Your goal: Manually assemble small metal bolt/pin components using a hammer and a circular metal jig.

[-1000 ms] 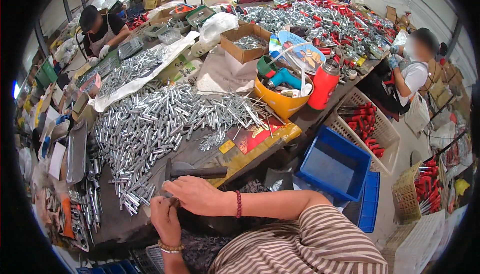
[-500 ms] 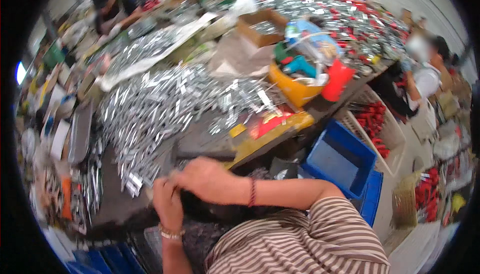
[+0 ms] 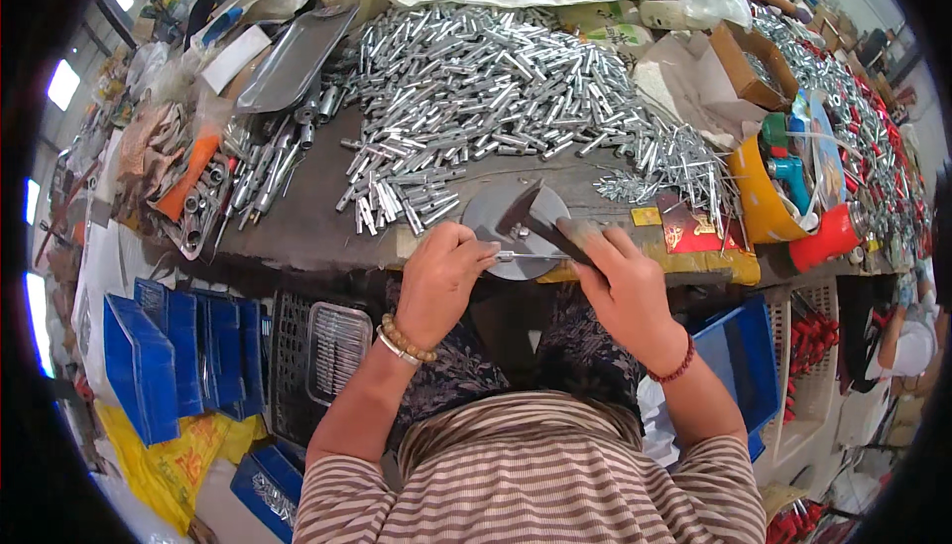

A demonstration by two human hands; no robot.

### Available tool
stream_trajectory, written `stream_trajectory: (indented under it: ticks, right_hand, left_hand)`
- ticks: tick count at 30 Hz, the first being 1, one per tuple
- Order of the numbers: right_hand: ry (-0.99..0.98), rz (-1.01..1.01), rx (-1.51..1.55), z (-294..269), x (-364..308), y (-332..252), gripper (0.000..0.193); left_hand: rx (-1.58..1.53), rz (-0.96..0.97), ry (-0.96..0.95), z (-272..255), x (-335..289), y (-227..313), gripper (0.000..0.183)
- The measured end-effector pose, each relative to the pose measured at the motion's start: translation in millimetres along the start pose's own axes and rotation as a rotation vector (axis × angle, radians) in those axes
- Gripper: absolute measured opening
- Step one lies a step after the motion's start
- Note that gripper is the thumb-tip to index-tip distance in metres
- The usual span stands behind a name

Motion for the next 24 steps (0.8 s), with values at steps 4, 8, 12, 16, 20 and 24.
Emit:
stream_trajectory:
  ticks: [4,8,12,16,20,24]
  right_hand:
    - [0.181,-0.222,0.014,-15,-22,-23,0.048]
    - [0.021,-0.124,-0.184,4,-38,-7,0.027]
    - [0.050,-0.022,0.010,6,-15,12,0.024]
    - [-0.059,-0.014,-0.068,21,11,23,0.026]
    - [0.071,-0.197,-0.331,15,9,11,0.021]
    - [-0.001,-0.188,-0.349,29,-9,0,0.015]
  left_hand:
    - [-0.040,-0.033,0.014,-2,1,-3,0.018]
    - [-0.023,0.031,0.028,2,6,9,0.019]
    - [0.028,0.050,0.024,8,5,8,0.013]
    - [0.053,0.027,0.002,-3,-4,5,0.016]
    - [-0.073,-0.040,-0.058,9,-3,-1,0.014]
    - [-0.076,-0.028,-0.055,14,0,2,0.015]
Point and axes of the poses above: each hand's wrist, its own x-axis towards the middle knuckle, its own z-axis out of the palm, y = z × x, the point moved 9 cm from there along x, towards the middle knuckle, and after that the axes turned 14 degrees about x, right-handed, at the moved point
